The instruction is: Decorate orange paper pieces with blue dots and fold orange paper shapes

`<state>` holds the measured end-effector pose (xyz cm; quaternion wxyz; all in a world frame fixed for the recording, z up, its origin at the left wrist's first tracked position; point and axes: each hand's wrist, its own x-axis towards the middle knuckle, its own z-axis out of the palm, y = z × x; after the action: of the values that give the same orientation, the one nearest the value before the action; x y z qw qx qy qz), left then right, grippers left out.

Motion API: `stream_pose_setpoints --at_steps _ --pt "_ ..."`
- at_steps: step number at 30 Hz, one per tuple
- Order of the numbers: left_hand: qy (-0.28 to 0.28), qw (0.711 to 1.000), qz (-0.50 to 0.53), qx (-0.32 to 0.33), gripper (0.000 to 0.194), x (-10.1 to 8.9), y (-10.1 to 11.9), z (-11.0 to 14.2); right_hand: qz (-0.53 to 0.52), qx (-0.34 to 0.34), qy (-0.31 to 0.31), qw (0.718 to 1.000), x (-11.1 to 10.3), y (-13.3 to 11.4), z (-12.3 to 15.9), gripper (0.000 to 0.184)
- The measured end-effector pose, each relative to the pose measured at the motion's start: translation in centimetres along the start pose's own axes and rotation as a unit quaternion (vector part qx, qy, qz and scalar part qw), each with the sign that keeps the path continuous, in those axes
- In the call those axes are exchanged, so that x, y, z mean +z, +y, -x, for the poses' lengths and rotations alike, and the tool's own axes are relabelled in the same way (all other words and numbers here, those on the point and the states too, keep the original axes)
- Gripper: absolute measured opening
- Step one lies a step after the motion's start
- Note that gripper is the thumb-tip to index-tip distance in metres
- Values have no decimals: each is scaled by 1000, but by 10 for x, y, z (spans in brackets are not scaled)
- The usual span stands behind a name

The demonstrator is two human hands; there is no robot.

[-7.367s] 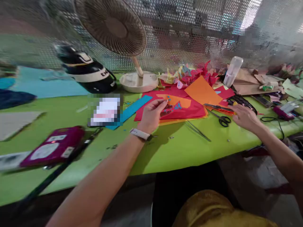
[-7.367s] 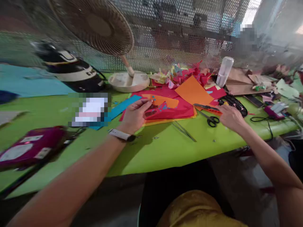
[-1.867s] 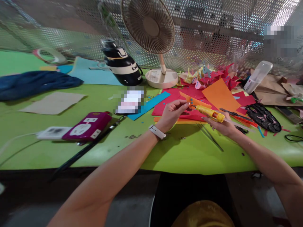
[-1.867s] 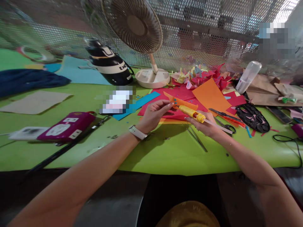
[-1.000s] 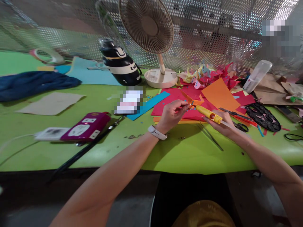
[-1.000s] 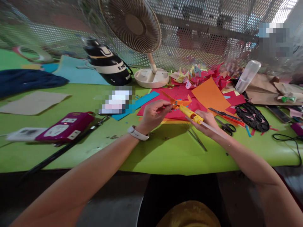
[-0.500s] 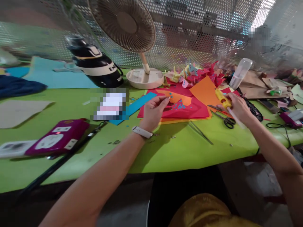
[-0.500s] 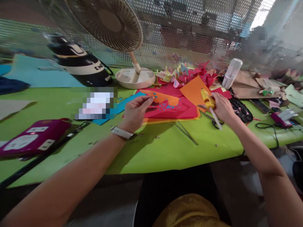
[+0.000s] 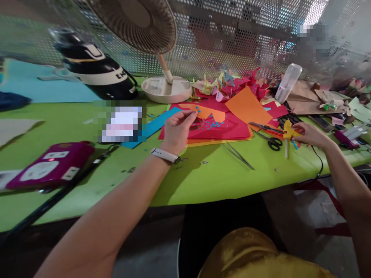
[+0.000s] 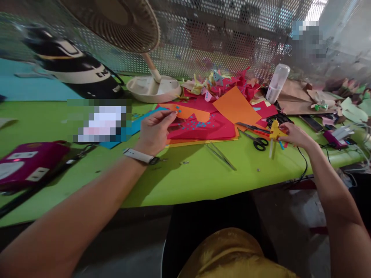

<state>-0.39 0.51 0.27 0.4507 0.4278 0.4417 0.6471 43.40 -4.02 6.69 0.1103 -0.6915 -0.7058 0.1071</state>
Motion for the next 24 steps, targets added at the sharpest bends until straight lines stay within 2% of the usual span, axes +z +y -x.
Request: stream_pose_setpoints --at_steps 5,8,10,11,13,15,19,22,24 --pt "-3 1000 12 -7 40 0 2 0 23 27 -11 999 -8 4 4 45" --pt "-10 1000 16 -8 39 0 2 0 144 15 -10 989 -11 -6 10 35" --pt "-14 1000 13 -7 39 0 3 0 216 -23 30 976 -8 -24 17 24" --pt "-15 1000 12 -7 39 0 3 0 214 -62 57 973 -4 -36 21 18" --pt "-16 1000 14 -4 37 -1 3 0 149 -178 66 971 10 -67 29 14" --pt "-8 1000 22 2 33 -1 2 -1 86 -251 20 964 30 -99 37 24" --pt "20 999 36 20 27 -4 -1 -7 73 -281 -110 951 68 -148 41 54" --pt "23 998 50 27 24 -5 -3 -11 -1 -325 -195 926 79 -159 34 49" --pt "27 998 57 28 22 -6 -3 -12 -108 -298 -257 913 78 -158 27 42"
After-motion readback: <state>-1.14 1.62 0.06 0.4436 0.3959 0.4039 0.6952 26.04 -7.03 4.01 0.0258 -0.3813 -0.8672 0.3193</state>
